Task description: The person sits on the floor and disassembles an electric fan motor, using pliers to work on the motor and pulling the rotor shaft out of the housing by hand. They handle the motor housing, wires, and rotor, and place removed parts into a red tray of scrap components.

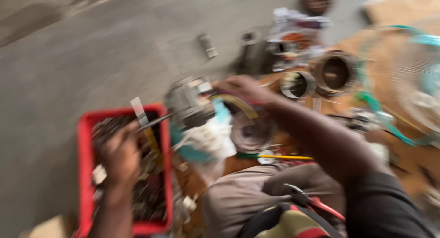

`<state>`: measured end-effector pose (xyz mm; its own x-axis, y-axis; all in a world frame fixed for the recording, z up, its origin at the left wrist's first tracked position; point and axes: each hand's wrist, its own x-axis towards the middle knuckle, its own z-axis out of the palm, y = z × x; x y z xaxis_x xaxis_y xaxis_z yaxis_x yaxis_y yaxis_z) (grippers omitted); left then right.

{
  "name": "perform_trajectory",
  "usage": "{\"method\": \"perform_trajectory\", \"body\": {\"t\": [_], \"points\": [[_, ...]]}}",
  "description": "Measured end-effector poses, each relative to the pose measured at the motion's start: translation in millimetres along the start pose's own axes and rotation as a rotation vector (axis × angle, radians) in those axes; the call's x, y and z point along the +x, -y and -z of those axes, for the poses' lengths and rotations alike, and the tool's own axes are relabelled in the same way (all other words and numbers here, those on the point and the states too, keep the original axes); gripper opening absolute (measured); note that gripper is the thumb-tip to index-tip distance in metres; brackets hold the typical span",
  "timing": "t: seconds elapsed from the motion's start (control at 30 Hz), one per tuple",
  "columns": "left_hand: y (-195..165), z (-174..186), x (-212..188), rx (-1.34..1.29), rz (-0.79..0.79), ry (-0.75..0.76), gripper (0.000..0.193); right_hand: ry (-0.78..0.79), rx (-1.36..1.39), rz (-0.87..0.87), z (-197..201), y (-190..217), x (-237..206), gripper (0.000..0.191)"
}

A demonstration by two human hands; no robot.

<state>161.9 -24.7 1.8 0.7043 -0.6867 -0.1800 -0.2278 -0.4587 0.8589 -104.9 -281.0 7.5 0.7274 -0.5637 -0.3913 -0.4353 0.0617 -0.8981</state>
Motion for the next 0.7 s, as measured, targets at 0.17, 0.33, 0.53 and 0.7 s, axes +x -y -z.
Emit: {"method": "perform_trajectory", "body": {"t": [0.17, 0.33, 0.53, 0.7], "points": [[-16, -1, -17, 0.008, -0.403, -0.045, 0.024, 0.016, 0.224, -0.043, 6, 19, -20, 0.039], [-25, -12, -36, 0.022, -0.637, -0.156, 0.014, 0.029, -0.107, 0.454, 14, 26, -32, 0.023], [-31, -18, -32, 0.099, -0.816, -0.267, 0.012, -0.187, -0.596, 0.363, 19, 8, -15, 0.029], [-32, -20, -21, -0.009, -0.8, -0.238, 0.014, -0.236, -0.966, 0.493, 14, 7, -11, 0.044]]}}
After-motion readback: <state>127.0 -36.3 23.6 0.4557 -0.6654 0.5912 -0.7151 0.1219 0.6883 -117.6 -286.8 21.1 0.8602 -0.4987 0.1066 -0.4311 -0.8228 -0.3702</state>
